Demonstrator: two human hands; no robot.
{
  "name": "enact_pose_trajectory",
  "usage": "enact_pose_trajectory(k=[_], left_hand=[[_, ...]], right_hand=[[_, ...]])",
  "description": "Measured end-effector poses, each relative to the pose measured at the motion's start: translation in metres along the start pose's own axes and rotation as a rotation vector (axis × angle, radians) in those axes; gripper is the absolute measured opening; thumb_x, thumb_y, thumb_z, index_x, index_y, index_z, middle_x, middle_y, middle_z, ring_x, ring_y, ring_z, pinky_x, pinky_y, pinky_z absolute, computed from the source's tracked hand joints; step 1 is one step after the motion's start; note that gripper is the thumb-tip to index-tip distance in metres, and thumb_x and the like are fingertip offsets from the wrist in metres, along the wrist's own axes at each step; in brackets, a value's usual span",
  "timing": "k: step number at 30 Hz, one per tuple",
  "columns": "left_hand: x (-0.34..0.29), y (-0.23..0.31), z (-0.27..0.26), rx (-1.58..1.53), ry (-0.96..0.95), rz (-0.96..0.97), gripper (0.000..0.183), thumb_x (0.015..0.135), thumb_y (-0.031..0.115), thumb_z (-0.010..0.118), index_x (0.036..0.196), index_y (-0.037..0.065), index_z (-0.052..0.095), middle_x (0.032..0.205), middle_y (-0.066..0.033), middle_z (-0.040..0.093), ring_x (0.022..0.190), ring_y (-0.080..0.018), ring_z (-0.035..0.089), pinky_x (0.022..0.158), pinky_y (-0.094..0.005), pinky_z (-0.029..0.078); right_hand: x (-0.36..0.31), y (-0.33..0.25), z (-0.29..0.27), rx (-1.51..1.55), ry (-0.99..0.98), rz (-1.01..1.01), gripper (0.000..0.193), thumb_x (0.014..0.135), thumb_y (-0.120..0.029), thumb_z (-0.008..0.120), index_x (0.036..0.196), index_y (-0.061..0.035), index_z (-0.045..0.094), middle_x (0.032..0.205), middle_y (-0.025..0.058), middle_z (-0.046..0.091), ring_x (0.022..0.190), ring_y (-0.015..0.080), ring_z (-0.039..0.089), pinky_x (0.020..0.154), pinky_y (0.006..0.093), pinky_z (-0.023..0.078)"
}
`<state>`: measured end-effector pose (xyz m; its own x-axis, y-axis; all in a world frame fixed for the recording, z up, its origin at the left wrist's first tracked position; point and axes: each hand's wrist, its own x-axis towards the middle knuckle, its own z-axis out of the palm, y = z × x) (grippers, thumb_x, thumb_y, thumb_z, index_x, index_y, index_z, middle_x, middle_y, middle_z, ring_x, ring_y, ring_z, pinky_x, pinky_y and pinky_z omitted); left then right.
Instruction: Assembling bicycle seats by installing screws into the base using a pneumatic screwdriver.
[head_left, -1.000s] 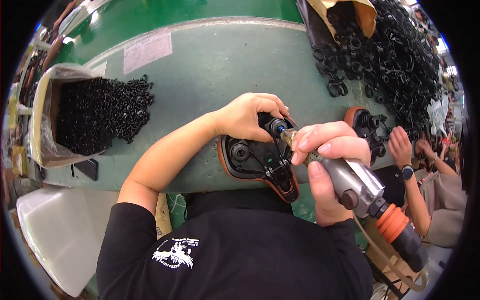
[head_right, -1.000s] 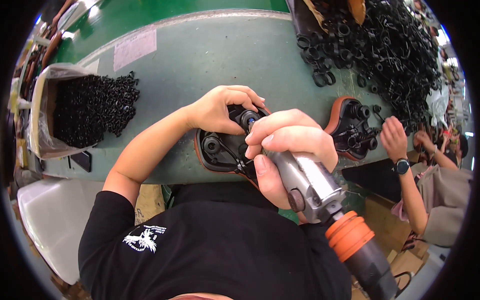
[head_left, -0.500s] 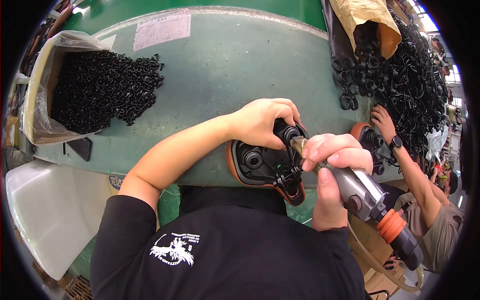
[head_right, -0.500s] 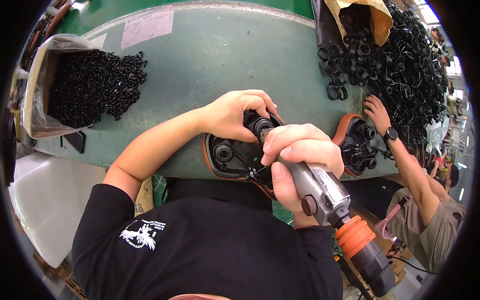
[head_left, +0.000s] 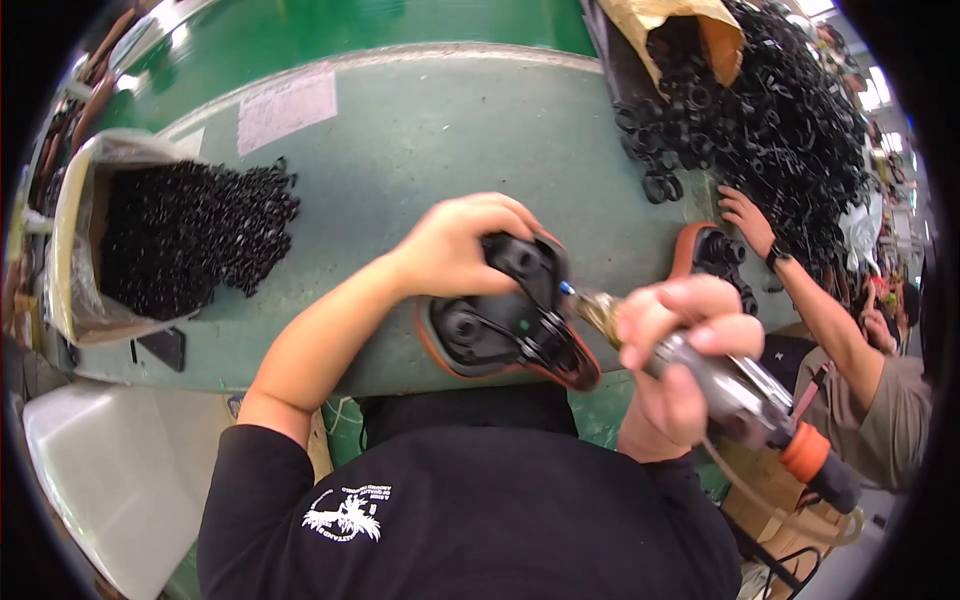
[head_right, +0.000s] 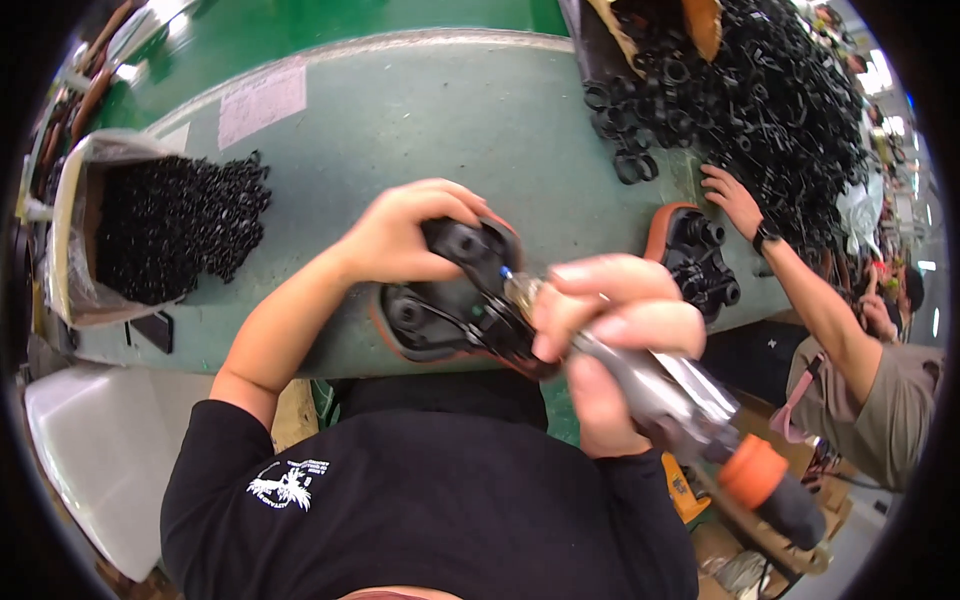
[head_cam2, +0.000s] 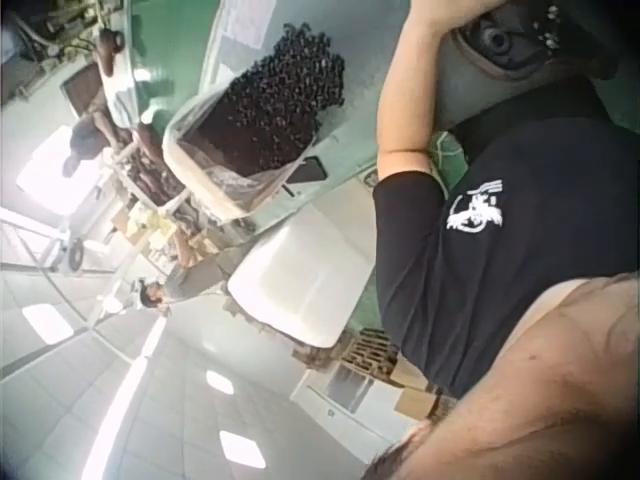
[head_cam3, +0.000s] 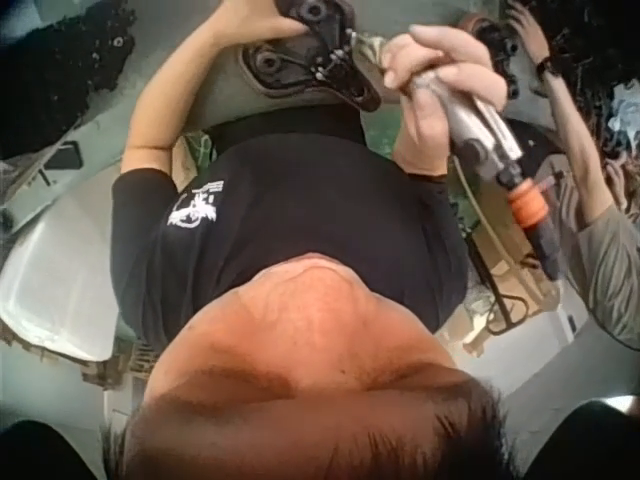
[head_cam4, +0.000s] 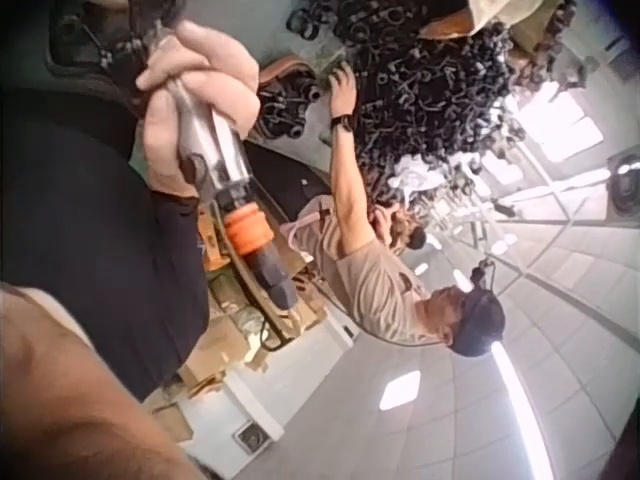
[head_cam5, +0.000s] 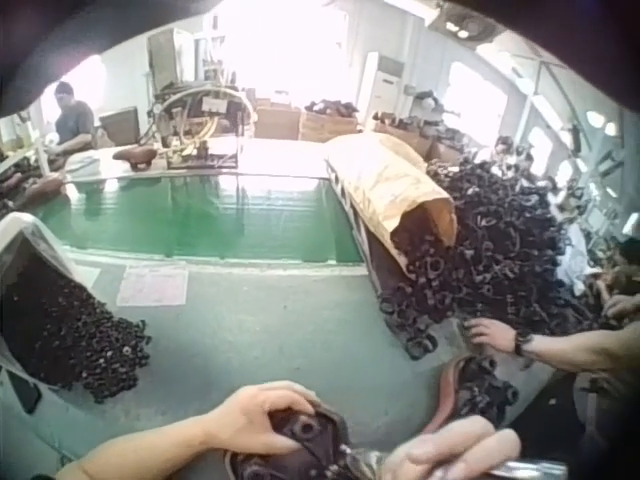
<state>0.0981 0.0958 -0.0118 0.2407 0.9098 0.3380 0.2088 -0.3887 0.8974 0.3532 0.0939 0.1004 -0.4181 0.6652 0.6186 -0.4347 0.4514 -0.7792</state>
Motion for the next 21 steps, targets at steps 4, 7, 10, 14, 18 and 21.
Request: enact_pose_trajectory(k=[4, 7, 10, 14, 18, 21], left_hand=[[-0.008, -0.008, -0.102, -0.066, 0.532, -0.31, 0.04, 0.074, -0.003, 0.085, 0.113, 0.005, 0.075, 0.119, -0.0062, 0.075, 0.104, -0.0169, 0.071, 0.095, -0.0306, 0.057], [-0.036, -0.059, -0.213, 0.104, 1.282, -0.262, 0.056, 0.089, 0.007, 0.086, 0.136, -0.008, 0.061, 0.126, -0.0206, 0.071, 0.108, -0.0238, 0.071, 0.094, -0.0322, 0.057], [-0.081, -0.062, -0.257, 0.286, 1.334, -0.215, 0.043, 0.096, 0.005, 0.079, 0.132, -0.009, 0.062, 0.126, -0.0191, 0.07, 0.113, -0.0223, 0.069, 0.099, -0.0331, 0.055], [-0.118, -0.013, -0.211, 0.41, 0.912, -0.387, 0.011, 0.097, 0.008, 0.079, 0.103, 0.0, 0.075, 0.092, 0.0, 0.072, 0.081, -0.0062, 0.063, 0.073, -0.0219, 0.05], [-0.137, 0.018, -0.162, 0.873, 0.522, -0.549, 0.021, 0.086, 0.012, 0.084, 0.094, -0.001, 0.069, 0.085, -0.0111, 0.064, 0.075, -0.0231, 0.065, 0.071, -0.035, 0.054], [-0.159, 0.015, -0.137, 1.007, 0.366, -0.561, 0.035, 0.083, 0.017, 0.086, 0.109, 0.003, 0.067, 0.105, -0.0166, 0.066, 0.092, -0.0373, 0.068, 0.08, -0.0456, 0.056]], right_hand=[[-0.041, -0.036, -0.053, 0.014, 0.322, 0.223, 0.027, 0.096, -0.007, 0.06, 0.121, -0.0039, 0.052, 0.124, 0.0257, 0.06, 0.072, 0.0194, 0.065, 0.073, 0.0409, 0.056], [-0.083, -0.036, -0.089, -0.238, 0.727, 0.517, 0.021, 0.094, 0.005, 0.058, 0.114, -0.002, 0.057, 0.117, 0.0222, 0.065, 0.069, 0.0206, 0.065, 0.069, 0.0372, 0.056], [-0.119, -0.032, -0.105, -0.397, 0.873, 0.658, 0.019, 0.093, 0.007, 0.061, 0.109, -0.0024, 0.059, 0.119, 0.021, 0.066, 0.067, 0.0192, 0.065, 0.064, 0.0318, 0.055], [-0.121, -0.019, -0.094, -0.345, 0.804, 0.642, 0.019, 0.092, 0.007, 0.062, 0.109, -0.0006, 0.058, 0.133, 0.0307, 0.062, 0.061, 0.0176, 0.066, 0.064, 0.0299, 0.055], [-0.102, 0.003, -0.089, -0.25, 0.663, 0.667, 0.021, 0.089, 0.007, 0.061, 0.109, -0.0008, 0.058, 0.141, 0.0382, 0.057, 0.058, 0.0163, 0.066, 0.066, 0.0302, 0.056], [-0.084, 0.026, -0.073, -0.106, 0.502, 0.707, 0.021, 0.087, 0.006, 0.062, 0.107, -0.0009, 0.058, 0.129, 0.0289, 0.063, 0.058, 0.017, 0.067, 0.063, 0.0317, 0.056]])
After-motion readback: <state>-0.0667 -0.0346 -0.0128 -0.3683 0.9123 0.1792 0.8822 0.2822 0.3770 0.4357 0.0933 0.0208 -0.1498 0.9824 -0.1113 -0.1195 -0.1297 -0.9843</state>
